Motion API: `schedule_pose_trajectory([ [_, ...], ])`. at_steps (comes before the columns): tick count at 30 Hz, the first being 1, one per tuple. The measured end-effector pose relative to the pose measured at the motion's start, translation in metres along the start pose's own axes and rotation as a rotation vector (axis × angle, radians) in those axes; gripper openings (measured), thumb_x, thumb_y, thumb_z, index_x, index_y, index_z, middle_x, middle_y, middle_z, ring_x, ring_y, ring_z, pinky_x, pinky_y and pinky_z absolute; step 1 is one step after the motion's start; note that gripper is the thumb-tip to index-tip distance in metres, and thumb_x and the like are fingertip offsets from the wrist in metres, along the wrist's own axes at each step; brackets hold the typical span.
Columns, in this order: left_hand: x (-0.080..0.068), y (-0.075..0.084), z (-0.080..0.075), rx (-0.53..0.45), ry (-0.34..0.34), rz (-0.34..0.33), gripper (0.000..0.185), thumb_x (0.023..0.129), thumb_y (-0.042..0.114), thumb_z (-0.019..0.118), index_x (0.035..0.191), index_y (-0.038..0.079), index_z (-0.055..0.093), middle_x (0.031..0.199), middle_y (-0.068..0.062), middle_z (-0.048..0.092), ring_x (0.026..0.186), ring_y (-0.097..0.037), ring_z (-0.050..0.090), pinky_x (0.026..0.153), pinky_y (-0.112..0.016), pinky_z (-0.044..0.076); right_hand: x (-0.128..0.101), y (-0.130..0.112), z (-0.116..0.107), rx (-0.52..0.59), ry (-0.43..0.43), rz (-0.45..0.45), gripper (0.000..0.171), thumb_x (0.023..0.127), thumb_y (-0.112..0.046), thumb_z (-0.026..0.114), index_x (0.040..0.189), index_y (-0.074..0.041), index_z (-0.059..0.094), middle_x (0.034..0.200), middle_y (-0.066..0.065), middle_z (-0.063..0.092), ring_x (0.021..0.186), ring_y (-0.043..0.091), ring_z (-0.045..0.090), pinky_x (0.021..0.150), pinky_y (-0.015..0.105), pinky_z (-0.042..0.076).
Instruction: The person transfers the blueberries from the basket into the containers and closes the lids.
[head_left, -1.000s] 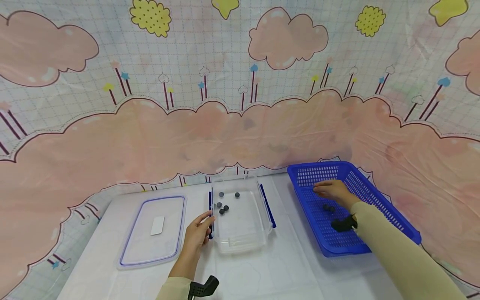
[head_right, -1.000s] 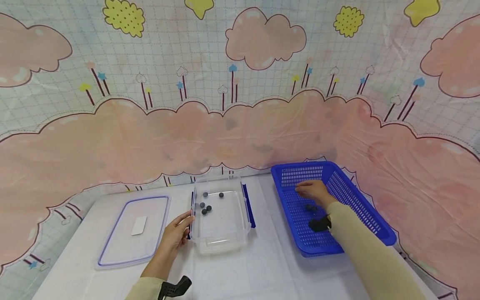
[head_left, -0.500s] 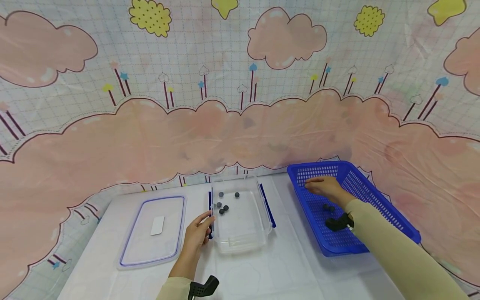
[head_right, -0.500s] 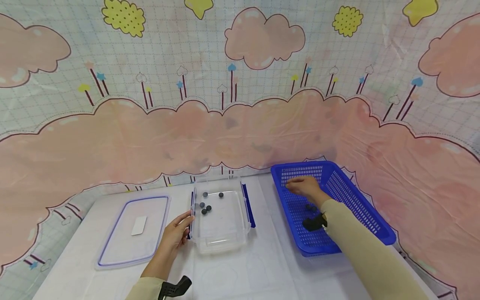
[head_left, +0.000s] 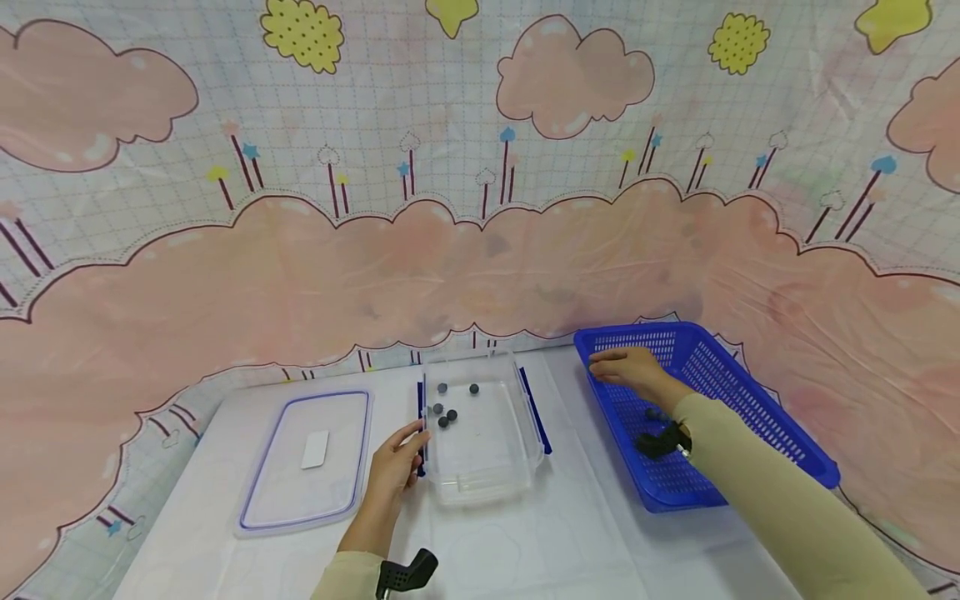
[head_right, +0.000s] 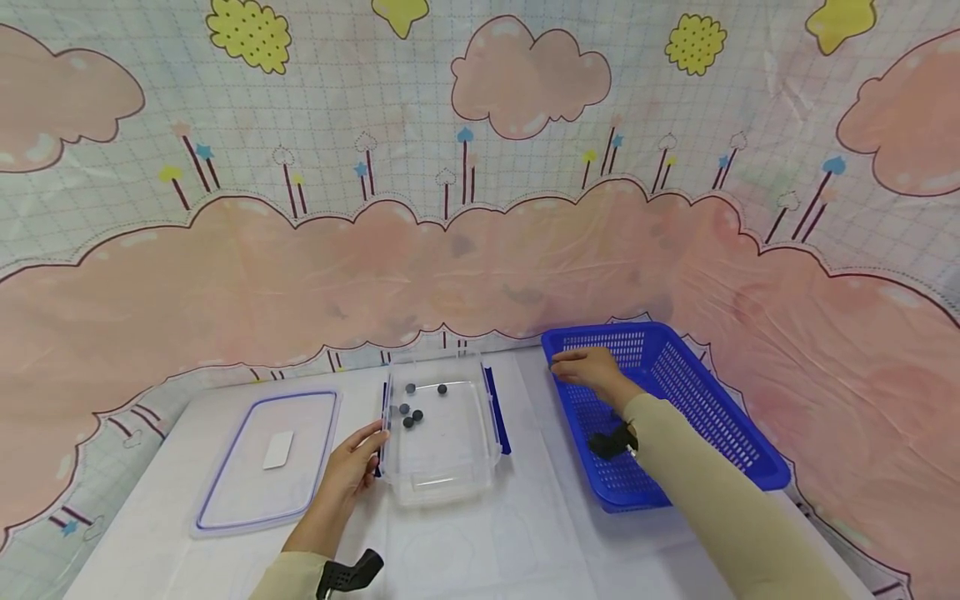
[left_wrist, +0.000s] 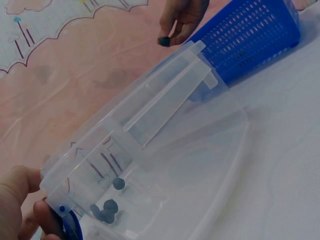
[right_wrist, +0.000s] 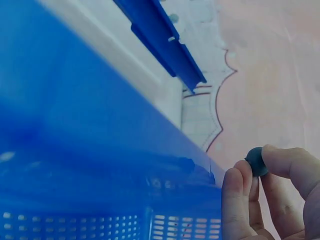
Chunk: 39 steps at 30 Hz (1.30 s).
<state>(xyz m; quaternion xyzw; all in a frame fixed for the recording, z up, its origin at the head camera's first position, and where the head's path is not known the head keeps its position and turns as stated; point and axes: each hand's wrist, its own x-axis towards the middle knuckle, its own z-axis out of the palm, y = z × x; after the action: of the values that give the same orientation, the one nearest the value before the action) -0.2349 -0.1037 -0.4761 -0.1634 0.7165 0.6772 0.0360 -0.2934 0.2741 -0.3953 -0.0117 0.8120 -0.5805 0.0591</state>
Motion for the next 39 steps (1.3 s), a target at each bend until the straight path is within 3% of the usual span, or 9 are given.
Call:
schedule_pose_trajectory([
  [8, 0.001, 0.003, -0.002, 0.005, -0.001, -0.005, 0.044, 0.093, 0.028, 0.068, 0.135, 0.014, 0.061, 0.077, 0.003, 0.053, 0.062, -0.005, 0.046, 0.053, -0.019, 0.039, 0.011, -0.004, 0.020, 0.056, -0.022, 0.010, 0.044, 0.094, -0.002, 0.062, 0.130, 0.019, 0.050, 0.123, 0.028, 0.062, 0.096, 0.014, 0.067, 0.095, 0.036, 0.052],
  [20, 0.001, 0.002, -0.001, 0.009, -0.006, -0.010, 0.044, 0.093, 0.027, 0.067, 0.135, 0.014, 0.060, 0.080, 0.003, 0.053, 0.064, -0.006, 0.047, 0.053, -0.020, 0.039, 0.031, -0.012, 0.063, 0.075, -0.050, 0.032, 0.040, 0.094, -0.001, 0.061, 0.131, 0.015, 0.053, 0.126, 0.029, 0.060, 0.103, 0.023, 0.068, 0.097, 0.038, 0.050],
  [27, 0.001, 0.004, -0.002, -0.007, -0.007, -0.005, 0.044, 0.093, 0.026, 0.067, 0.135, 0.014, 0.060, 0.079, 0.004, 0.053, 0.063, -0.006, 0.046, 0.053, -0.019, 0.039, 0.041, -0.014, 0.084, 0.117, -0.064, 0.047, 0.040, 0.092, 0.003, 0.063, 0.129, 0.015, 0.054, 0.127, 0.031, 0.059, 0.098, 0.020, 0.067, 0.097, 0.040, 0.050],
  [39, 0.003, 0.002, -0.001, -0.015, -0.003, -0.011, 0.044, 0.092, 0.027, 0.068, 0.134, 0.014, 0.061, 0.076, 0.004, 0.052, 0.062, -0.006, 0.046, 0.052, -0.019, 0.038, 0.048, -0.025, 0.120, 0.150, -0.051, 0.084, 0.032, 0.087, 0.006, 0.067, 0.118, 0.014, 0.063, 0.110, 0.024, 0.069, 0.086, 0.017, 0.070, 0.085, 0.034, 0.056],
])
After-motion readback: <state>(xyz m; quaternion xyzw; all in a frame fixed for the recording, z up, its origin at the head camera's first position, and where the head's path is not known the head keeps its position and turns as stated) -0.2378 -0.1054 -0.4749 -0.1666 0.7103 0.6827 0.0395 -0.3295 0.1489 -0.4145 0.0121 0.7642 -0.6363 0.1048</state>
